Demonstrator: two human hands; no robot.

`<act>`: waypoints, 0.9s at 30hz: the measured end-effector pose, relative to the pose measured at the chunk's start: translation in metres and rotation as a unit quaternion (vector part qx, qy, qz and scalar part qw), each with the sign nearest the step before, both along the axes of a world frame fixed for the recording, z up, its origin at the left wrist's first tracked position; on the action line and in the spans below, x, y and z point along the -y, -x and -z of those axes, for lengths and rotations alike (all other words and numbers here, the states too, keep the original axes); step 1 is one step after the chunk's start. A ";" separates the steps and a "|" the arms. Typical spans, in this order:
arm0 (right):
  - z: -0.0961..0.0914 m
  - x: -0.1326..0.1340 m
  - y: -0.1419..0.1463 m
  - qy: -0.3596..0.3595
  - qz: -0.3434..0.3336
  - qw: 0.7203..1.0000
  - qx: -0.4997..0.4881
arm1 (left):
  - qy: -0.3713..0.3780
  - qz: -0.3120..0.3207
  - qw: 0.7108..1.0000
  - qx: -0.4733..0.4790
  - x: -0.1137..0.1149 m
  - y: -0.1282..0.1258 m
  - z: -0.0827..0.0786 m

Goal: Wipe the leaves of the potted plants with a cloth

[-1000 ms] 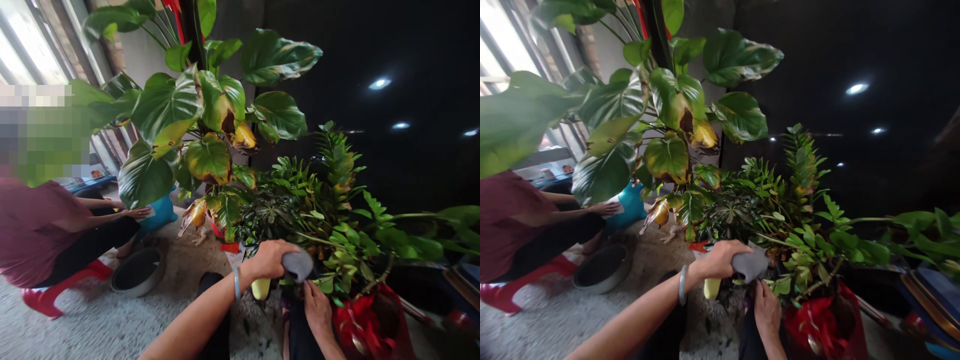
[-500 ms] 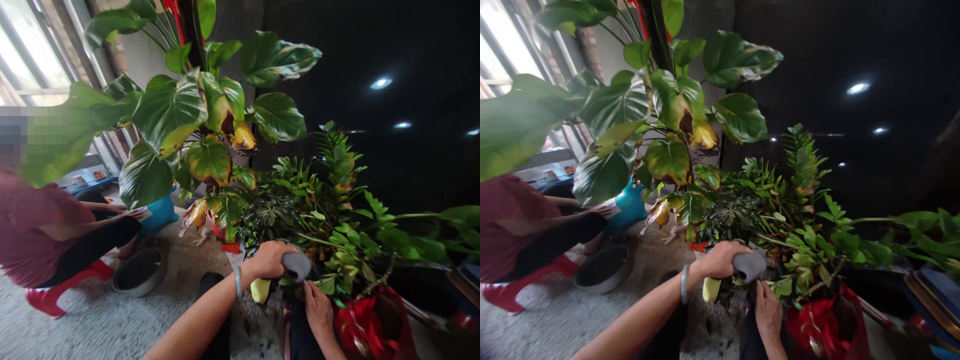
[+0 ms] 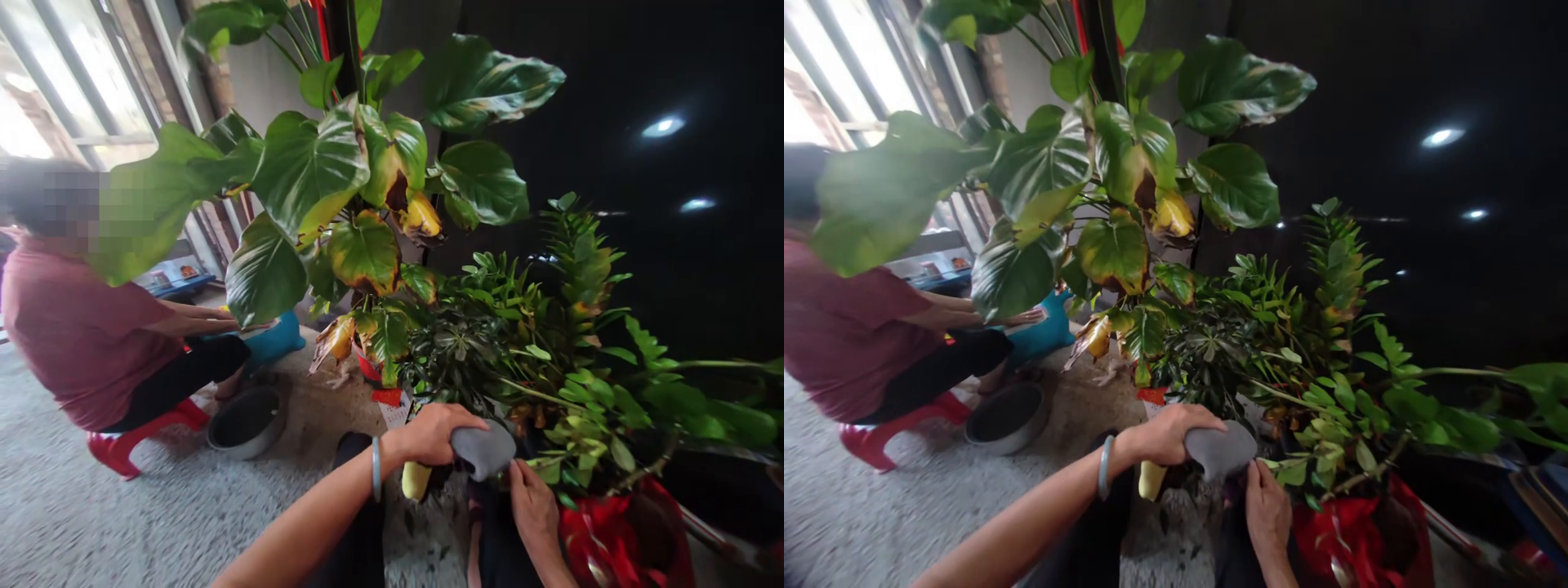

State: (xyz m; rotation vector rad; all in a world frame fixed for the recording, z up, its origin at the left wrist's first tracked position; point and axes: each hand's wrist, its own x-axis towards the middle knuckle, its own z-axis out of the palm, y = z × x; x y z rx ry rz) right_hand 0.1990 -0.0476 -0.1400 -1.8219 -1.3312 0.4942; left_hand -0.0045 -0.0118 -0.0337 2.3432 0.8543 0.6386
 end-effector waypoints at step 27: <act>-0.001 0.001 0.001 0.045 -0.043 0.998 -0.020 | 0.092 -0.384 0.919 0.010 -0.007 0.040 0.008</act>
